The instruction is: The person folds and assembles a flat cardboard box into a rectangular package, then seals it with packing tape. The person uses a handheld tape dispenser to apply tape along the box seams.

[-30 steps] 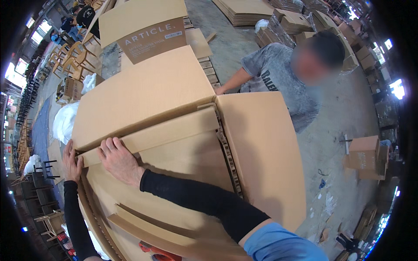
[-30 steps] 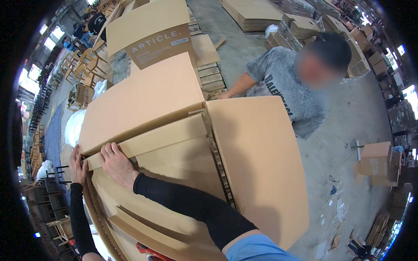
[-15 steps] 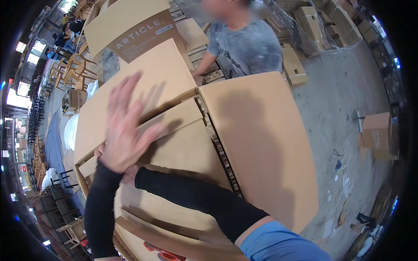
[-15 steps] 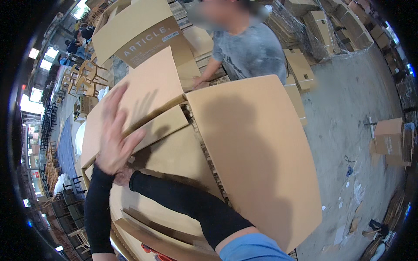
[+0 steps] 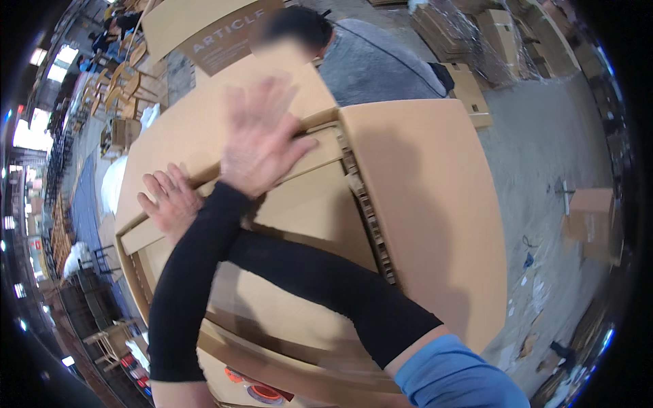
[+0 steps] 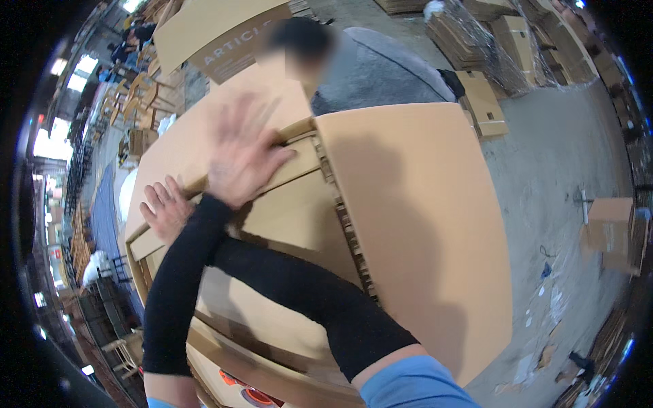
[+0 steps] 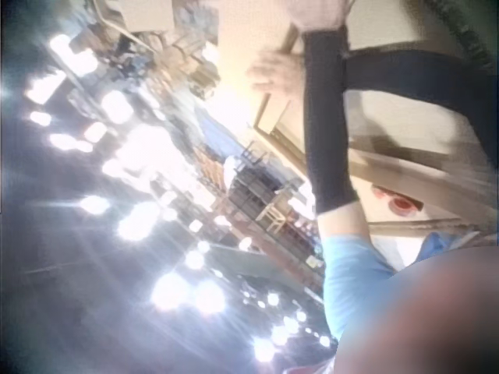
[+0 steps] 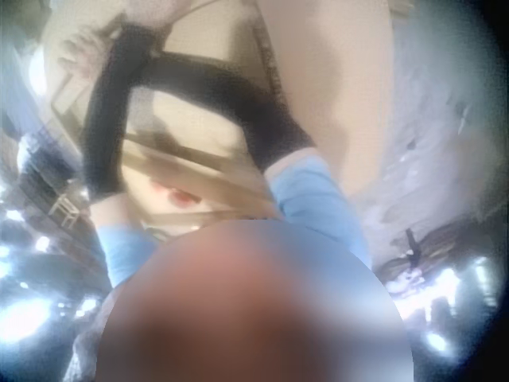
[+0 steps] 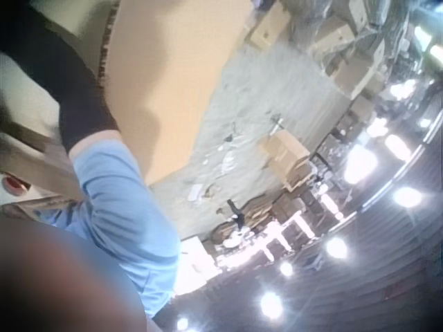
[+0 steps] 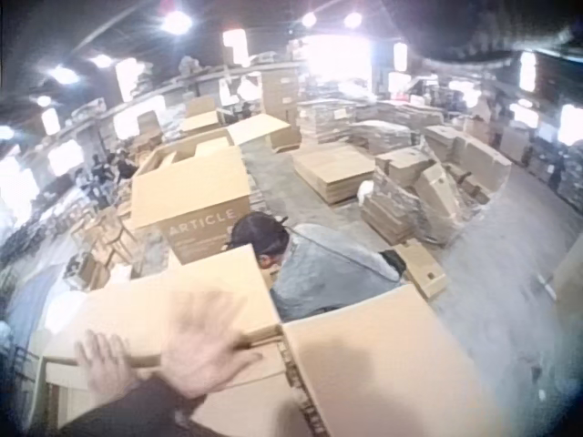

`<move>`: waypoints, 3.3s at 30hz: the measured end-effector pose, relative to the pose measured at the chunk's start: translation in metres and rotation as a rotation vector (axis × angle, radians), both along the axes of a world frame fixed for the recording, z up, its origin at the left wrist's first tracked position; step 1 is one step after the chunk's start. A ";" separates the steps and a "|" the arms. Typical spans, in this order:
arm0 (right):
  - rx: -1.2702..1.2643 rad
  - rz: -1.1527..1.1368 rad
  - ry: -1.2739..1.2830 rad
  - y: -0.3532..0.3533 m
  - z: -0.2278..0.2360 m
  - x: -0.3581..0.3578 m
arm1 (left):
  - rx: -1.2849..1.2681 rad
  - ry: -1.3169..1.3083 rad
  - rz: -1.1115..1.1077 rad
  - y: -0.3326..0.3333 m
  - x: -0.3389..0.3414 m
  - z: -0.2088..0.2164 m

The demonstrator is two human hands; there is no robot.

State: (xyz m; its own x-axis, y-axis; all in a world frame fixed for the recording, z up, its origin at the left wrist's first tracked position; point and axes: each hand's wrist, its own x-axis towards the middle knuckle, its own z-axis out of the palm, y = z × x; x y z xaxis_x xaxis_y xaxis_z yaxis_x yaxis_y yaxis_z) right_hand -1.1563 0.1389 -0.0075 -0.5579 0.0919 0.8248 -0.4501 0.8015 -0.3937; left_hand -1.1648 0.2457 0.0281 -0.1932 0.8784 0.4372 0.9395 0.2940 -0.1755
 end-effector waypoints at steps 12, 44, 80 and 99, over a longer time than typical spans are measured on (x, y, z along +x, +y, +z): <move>0.208 0.115 -0.328 0.028 0.009 -0.004 | 0.337 -0.319 0.397 -0.194 0.092 0.107; -0.803 1.008 -1.237 0.085 0.134 0.315 | 1.408 -0.759 0.853 -0.253 0.482 0.054; -0.630 0.802 -1.077 0.273 0.299 0.303 | 1.637 -1.706 0.906 -0.069 0.341 0.057; -0.357 0.732 -1.708 0.040 0.161 0.430 | 1.038 -0.227 0.893 -0.429 0.514 -0.017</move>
